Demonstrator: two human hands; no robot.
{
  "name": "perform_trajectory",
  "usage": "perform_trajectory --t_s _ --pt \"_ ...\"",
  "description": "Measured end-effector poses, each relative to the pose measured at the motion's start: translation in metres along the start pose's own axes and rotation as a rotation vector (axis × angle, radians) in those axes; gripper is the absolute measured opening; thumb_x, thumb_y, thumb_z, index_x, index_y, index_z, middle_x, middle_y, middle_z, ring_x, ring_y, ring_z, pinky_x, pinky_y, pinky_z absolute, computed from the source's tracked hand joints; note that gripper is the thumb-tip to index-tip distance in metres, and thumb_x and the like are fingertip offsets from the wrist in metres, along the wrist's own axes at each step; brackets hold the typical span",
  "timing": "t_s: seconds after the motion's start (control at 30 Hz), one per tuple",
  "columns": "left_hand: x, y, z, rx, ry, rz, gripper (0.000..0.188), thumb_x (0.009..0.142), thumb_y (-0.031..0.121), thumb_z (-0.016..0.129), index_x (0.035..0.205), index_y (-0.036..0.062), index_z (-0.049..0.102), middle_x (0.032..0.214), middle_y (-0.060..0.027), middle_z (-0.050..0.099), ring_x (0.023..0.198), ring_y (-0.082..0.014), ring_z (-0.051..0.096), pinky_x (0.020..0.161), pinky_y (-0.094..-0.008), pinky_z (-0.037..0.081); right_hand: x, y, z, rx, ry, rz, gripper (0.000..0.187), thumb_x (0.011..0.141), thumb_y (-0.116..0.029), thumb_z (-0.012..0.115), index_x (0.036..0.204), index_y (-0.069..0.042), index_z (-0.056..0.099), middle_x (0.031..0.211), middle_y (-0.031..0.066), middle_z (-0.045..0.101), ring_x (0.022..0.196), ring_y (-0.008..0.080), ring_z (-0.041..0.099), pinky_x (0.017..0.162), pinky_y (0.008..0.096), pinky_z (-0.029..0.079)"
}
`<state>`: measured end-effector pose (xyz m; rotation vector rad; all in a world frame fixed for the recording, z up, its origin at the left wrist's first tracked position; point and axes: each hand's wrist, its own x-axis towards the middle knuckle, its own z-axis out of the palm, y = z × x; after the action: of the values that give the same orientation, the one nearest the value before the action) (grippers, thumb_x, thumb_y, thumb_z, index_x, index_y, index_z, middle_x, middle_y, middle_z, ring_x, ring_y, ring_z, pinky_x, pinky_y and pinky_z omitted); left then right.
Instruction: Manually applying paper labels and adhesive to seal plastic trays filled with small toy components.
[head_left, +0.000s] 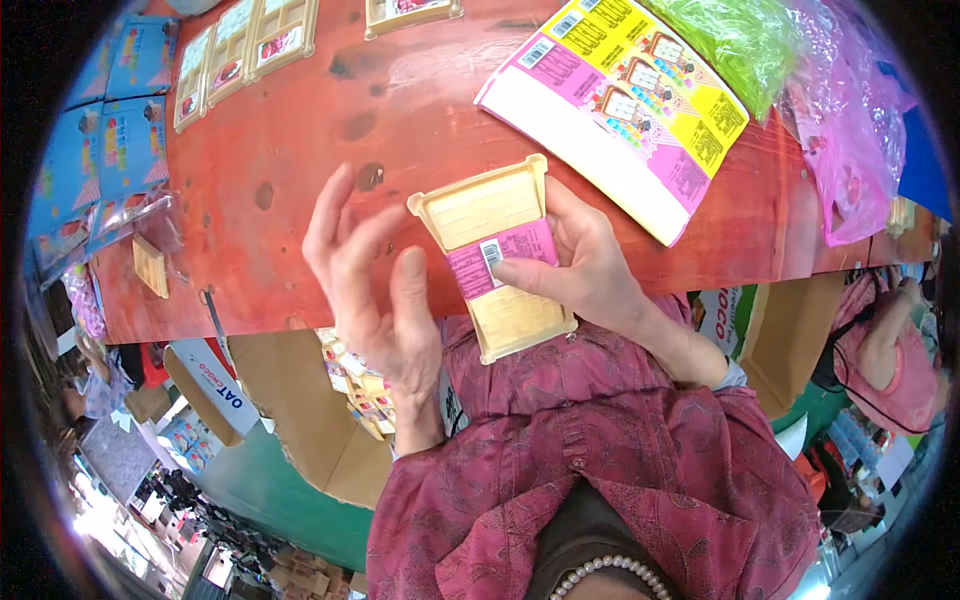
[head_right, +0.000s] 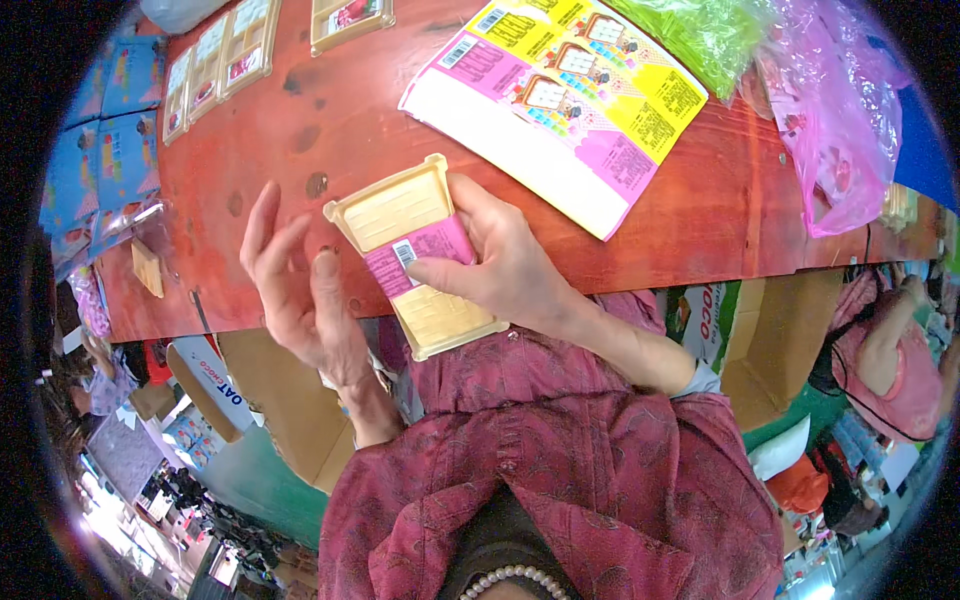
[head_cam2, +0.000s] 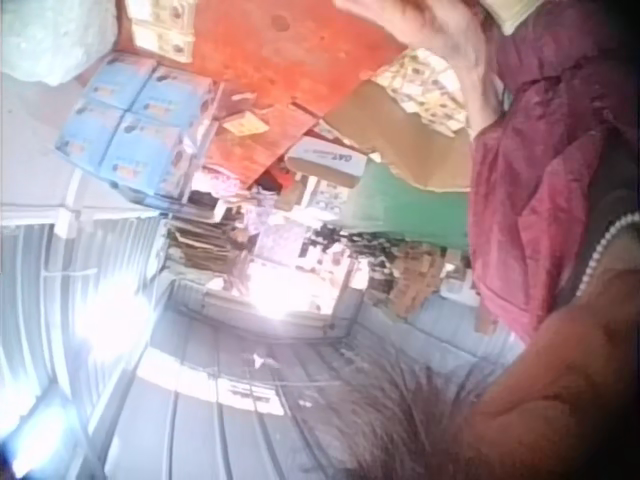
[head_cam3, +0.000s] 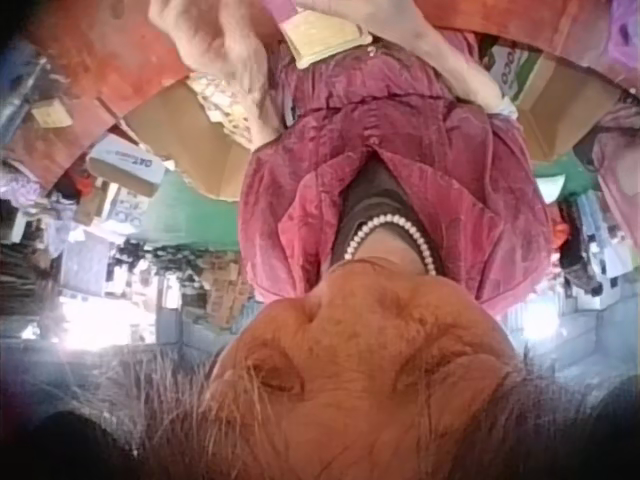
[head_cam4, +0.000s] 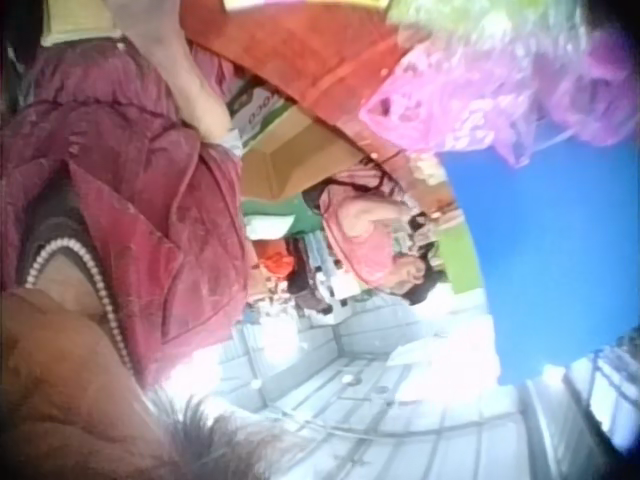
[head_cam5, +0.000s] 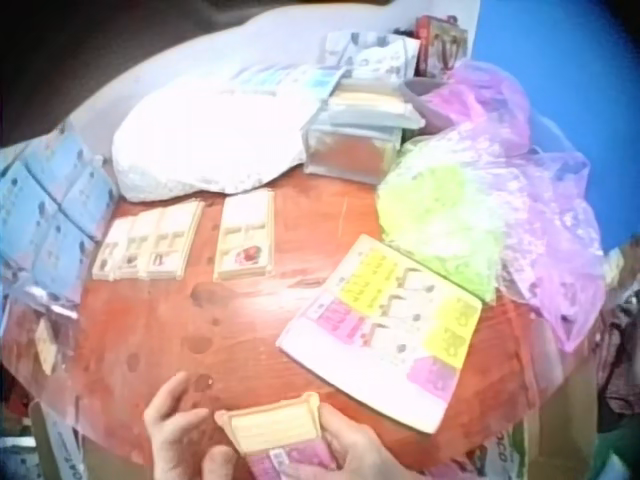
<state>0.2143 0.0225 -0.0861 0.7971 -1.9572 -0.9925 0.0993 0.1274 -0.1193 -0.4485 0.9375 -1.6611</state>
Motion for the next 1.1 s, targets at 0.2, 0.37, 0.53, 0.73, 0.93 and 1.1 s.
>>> perform_trajectory --t_s 0.2,0.37,0.53,0.73,0.93,1.1 --pt "-0.011 0.009 -0.024 0.552 -0.287 0.259 0.038 0.071 -0.004 0.062 0.105 0.0125 0.064 0.133 -0.0108 0.042 0.129 -0.04 0.027 0.106 -0.051 0.025 0.002 -0.006 -0.009 0.121 -0.018 0.08 0.053 0.082 -0.004 0.061 0.128 0.003 0.035 0.116 0.0093 0.054 0.105 0.0137 0.054 0.09 0.0279 0.045" --pt "-0.02 0.013 -0.025 0.631 -0.424 0.426 0.037 0.067 0.011 0.069 0.104 0.0191 0.065 0.128 -0.0054 0.05 0.13 -0.0369 0.028 0.105 -0.0549 0.022 -0.001 -0.013 -0.004 0.154 -0.088 0.212 0.048 0.09 -0.019 0.054 0.13 0.002 0.035 0.115 0.0081 0.055 0.102 0.0125 0.055 0.086 0.0257 0.046" --pt "-0.023 0.003 -0.026 0.453 -0.359 0.432 0.027 0.07 0.013 0.066 0.097 0.018 0.066 0.123 -0.0052 0.054 0.127 -0.0358 0.034 0.105 -0.0519 0.024 -0.01 -0.017 0.0 0.097 -0.008 0.307 0.047 0.094 -0.028 0.045 0.128 0.003 0.039 0.109 0.009 0.056 0.095 0.0115 0.056 0.08 0.0234 0.047" --pt "-0.023 0.002 -0.032 0.021 -0.157 0.046 0.028 0.069 0.009 0.071 0.093 -0.0034 0.062 0.091 -0.0123 0.064 0.088 -0.0264 0.059 0.084 -0.0367 0.045 -0.02 -0.022 0.0 -0.546 0.072 -0.086 0.046 0.08 0.006 0.057 0.124 0.005 0.044 0.101 0.007 0.053 0.075 0.0075 0.053 0.065 0.0173 0.045" --pt "-0.042 0.012 -0.027 -0.682 -0.065 -0.659 0.026 0.077 0.004 0.067 0.101 -0.005 0.06 0.094 -0.0074 0.063 0.084 -0.0123 0.058 0.077 -0.0253 0.046 -0.019 -0.019 0.012 -0.512 -0.036 -0.09 0.044 0.073 0.0 0.069 0.113 0.004 0.054 0.082 0.0006 0.051 0.061 0.002 0.044 0.049 0.0161 0.036" --pt "-0.056 0.005 -0.039 -0.83 -0.019 -0.767 0.037 0.074 0.002 0.069 0.108 -0.0044 0.055 0.1 -0.0116 0.063 0.088 -0.0156 0.061 0.079 -0.0279 0.049 -0.018 -0.009 0.027 -0.484 -0.062 0.069 0.023 0.077 -0.005 0.068 0.097 0.002 0.06 0.063 -0.0065 0.045 0.05 -0.0016 0.034 0.044 0.0165 0.027"
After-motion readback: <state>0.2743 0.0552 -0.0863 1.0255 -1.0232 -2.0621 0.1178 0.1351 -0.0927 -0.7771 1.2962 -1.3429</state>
